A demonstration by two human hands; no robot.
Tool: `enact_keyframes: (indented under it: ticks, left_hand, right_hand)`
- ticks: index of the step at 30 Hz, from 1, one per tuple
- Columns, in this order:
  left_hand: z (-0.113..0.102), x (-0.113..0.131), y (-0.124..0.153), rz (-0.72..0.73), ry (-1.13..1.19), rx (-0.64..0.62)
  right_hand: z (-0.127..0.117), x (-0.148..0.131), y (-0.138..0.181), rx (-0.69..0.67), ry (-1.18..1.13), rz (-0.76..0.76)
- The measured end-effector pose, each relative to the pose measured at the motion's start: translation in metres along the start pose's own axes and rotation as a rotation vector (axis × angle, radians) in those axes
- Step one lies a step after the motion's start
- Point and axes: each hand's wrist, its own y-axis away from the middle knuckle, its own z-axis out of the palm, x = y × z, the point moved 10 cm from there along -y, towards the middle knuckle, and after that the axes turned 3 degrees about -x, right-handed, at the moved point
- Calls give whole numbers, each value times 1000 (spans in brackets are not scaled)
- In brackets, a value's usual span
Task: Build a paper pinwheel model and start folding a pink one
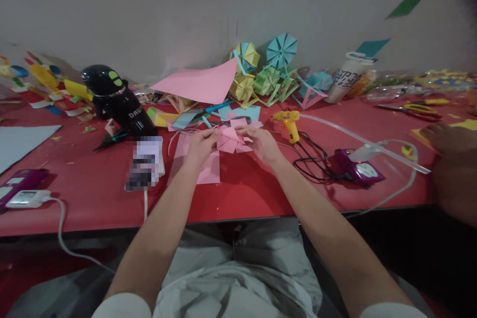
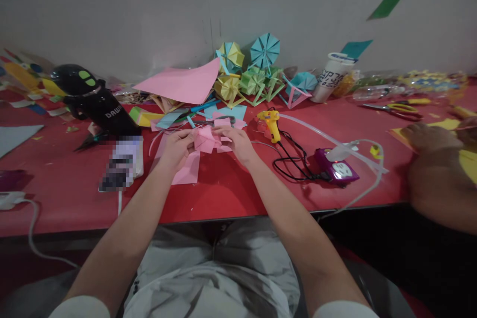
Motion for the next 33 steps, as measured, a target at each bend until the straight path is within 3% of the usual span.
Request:
enact_keyframes:
  ticks: [7,12,19,22,26,28,33]
  left_hand:
    - [3,1,1,-20,-14,-25]
    - [10,-3,3,-48,-177,-85]
    - [30,12,7,186,-494,-215]
    - [29,17,7,264,-530,-177]
    - [18,31,10,373,-543,-11]
    - [17,34,13,382,-536,28]
    - [23,30,14,358,-509,-11]
  right_hand:
    - [-7,-7,0,92,162,-94]
    - [-9,-13,1,79,260,-110]
    - [12,-20,3,-53,410,-154]
    - [10,-31,6,37,505,-234]
    - [4,-53,18,235,675,-366]
    - [6,-50,18,220,678,-313]
    - [13,-32,12,135,637,-167]
